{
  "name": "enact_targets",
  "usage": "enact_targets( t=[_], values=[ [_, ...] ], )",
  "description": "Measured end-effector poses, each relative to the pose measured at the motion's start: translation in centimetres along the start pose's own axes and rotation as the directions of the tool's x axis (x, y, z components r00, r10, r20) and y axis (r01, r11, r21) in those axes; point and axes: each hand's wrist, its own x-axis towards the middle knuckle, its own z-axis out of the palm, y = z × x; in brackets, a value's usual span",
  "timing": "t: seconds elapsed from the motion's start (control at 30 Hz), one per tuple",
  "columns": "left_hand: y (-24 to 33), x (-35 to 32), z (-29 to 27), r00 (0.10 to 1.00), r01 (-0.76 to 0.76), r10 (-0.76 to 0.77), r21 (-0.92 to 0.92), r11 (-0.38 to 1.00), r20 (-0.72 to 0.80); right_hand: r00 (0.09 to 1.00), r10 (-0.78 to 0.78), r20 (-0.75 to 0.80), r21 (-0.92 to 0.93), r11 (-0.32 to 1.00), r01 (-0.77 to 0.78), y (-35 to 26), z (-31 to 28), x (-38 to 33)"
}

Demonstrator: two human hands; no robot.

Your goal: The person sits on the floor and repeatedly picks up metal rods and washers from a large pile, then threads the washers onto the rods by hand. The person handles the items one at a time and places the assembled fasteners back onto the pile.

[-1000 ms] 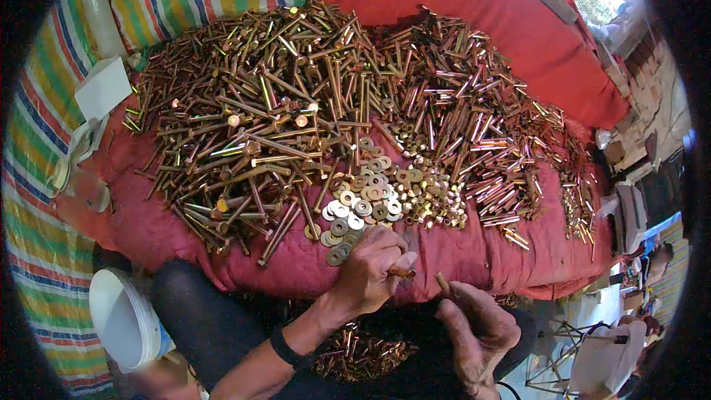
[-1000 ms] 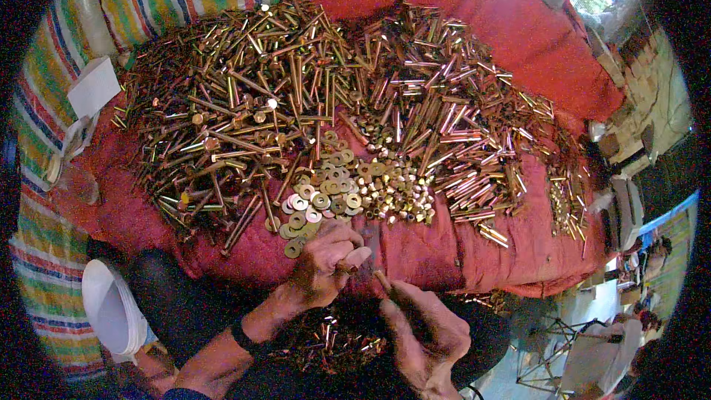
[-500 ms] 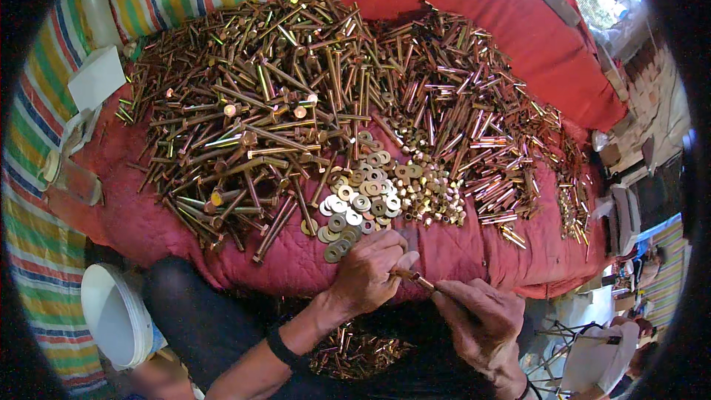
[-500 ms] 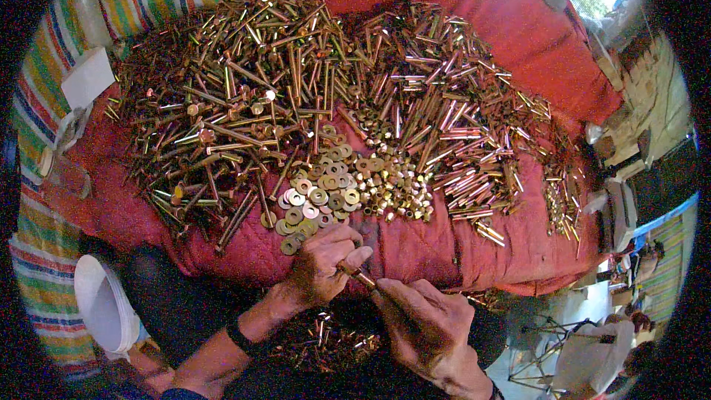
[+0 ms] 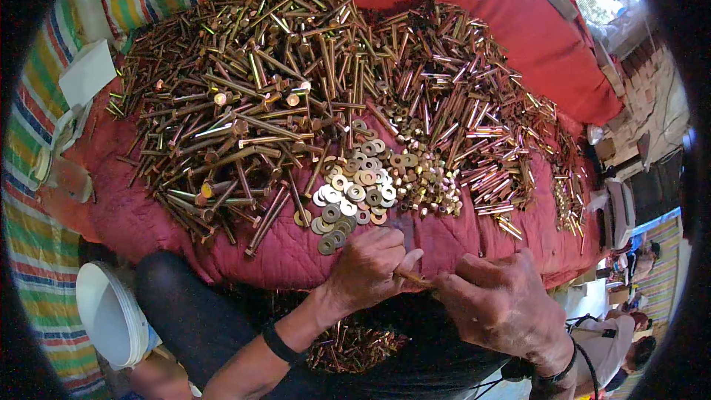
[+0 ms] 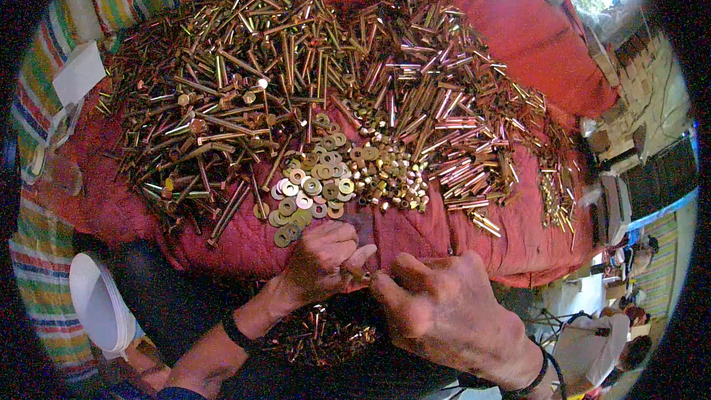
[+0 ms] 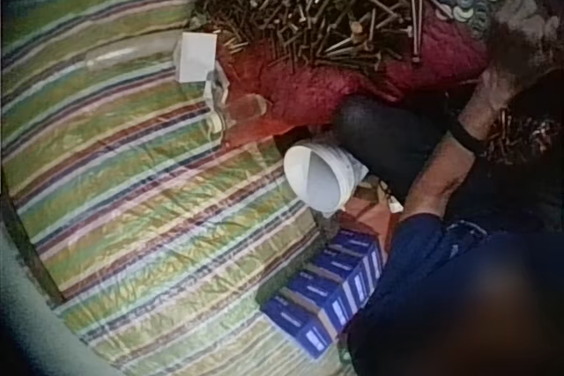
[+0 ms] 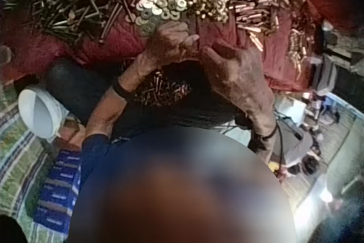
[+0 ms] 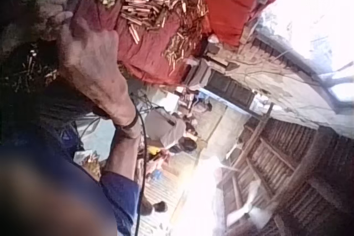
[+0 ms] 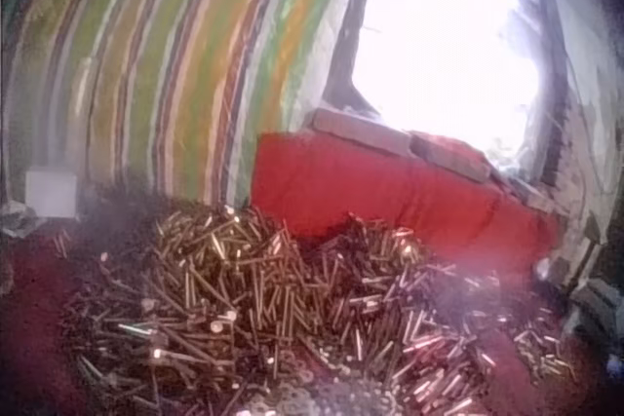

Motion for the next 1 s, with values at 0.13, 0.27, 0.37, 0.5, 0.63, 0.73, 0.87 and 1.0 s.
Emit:
enact_targets(
  t=[0.13, 0.27, 0.37, 0.5, 0.63, 0.73, 0.87, 1.0],
  values=[
    [0.1, 0.1, 0.1, 1.000, 0.011, -0.011, -0.020, 1.000, -0.012, 0.986, -0.162, -0.037, -0.176, 0.973, 0.153, -0.3, 0.5, -0.1],
    [0.0, 0.1, 0.3, 1.000, -0.009, 0.009, -0.012, 1.000, -0.023, 0.965, -0.260, -0.039, -0.338, 0.912, 0.232, -0.5, 1.6, -1.1],
    [0.0, 0.0, 0.5, 1.000, -0.005, 0.004, -0.027, 1.000, -0.024, 0.957, -0.263, -0.120, -0.374, 0.905, 0.202, -0.4, 3.1, -1.6],
    [0.1, -0.2, 0.4, 1.000, -0.002, 0.003, -0.029, 1.000, 0.004, 0.977, -0.141, -0.161, -0.219, 0.970, 0.104, -0.3, 4.6, -2.1],
    [0.2, -0.3, 0.5, 1.000, 0.029, -0.029, 0.000, 1.000, 0.010, 0.966, 0.089, -0.241, 0.202, 0.979, -0.040, 0.0, 4.7, -1.3],
    [0.3, -0.3, 0.6, 1.000, 0.014, -0.014, 0.019, 1.000, 0.004, 0.979, 0.156, -0.134, 0.255, 0.960, -0.118, 0.2, 3.6, -0.5],
    [0.5, -0.4, 0.8, 0.997, -0.063, 0.058, 0.085, 0.994, 0.059, 0.998, 0.064, -0.003, 0.166, 0.984, -0.063, 0.7, 2.3, 0.7],
    [0.4, -0.6, 0.8, 0.998, -0.057, 0.056, 0.022, 0.998, 0.031, 0.999, 0.005, 0.039, 0.120, 0.993, -0.009, 0.9, 1.5, 1.4]
  ],
)
